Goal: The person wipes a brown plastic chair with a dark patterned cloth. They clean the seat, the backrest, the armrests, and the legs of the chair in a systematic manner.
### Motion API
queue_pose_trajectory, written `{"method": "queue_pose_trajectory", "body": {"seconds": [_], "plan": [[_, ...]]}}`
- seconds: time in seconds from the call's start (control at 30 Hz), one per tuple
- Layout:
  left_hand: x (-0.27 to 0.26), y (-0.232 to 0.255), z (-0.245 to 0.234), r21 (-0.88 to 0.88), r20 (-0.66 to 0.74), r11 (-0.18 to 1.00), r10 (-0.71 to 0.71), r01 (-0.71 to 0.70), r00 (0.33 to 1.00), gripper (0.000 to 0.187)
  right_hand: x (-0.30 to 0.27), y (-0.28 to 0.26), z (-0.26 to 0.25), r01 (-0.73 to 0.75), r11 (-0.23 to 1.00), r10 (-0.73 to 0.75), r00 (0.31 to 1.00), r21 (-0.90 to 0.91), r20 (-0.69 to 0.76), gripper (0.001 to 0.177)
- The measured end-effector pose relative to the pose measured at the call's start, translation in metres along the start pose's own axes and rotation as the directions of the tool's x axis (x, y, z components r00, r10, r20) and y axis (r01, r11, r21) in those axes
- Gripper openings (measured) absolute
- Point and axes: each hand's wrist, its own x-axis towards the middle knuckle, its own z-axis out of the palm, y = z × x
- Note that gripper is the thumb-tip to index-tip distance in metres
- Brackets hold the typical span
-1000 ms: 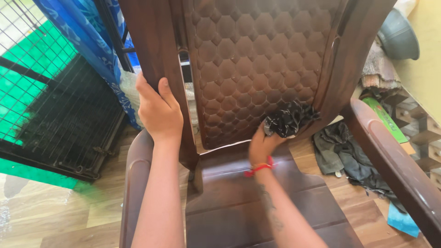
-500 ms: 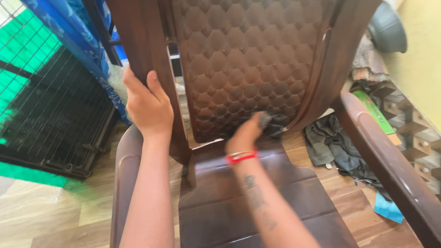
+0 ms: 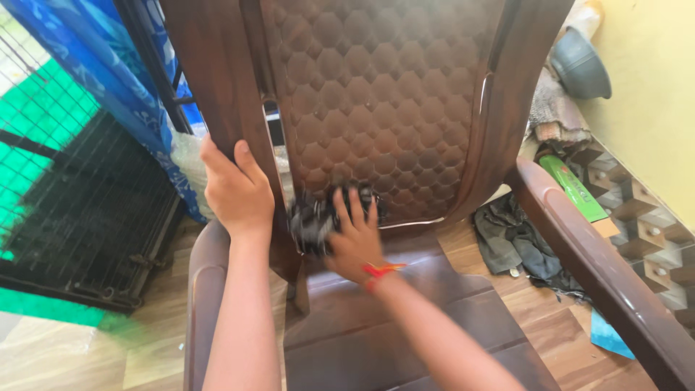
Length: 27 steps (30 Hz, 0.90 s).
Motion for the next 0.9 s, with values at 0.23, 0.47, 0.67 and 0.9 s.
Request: {"method": "queue_pose_trajectory", "body": {"seconds": [0.23,0.47,0.67,0.9], "plan": [[-0.001,0.003,-0.005,0.015,0.001,1.000,0.012,-0.012,1.000,0.040,-0.028,0.115,-0.075,-0.209,0.923,0.104,0.944,-0.323,-0.312,0.064],[-0.001,0.005,-0.003,0.014,0.006,1.000,0.021,-0.021,1.000,0.042,0.080,0.059,-0.087,-0.086,0.979,0.019,0.941,-0.186,-0.338,0.062],[-0.001,0.005,-0.001,0.012,-0.003,1.000,0.010,-0.010,1.000,0.044,0.062,0.087,-0.094,-0.134,0.977,0.058,0.917,-0.168,-0.394,0.060],[-0.003,0.003,-0.002,0.030,-0.005,0.999,0.045,-0.045,0.999,0.047,-0.017,0.079,-0.019,-0.513,0.853,0.469,0.678,0.091,-0.566,0.056]]}}
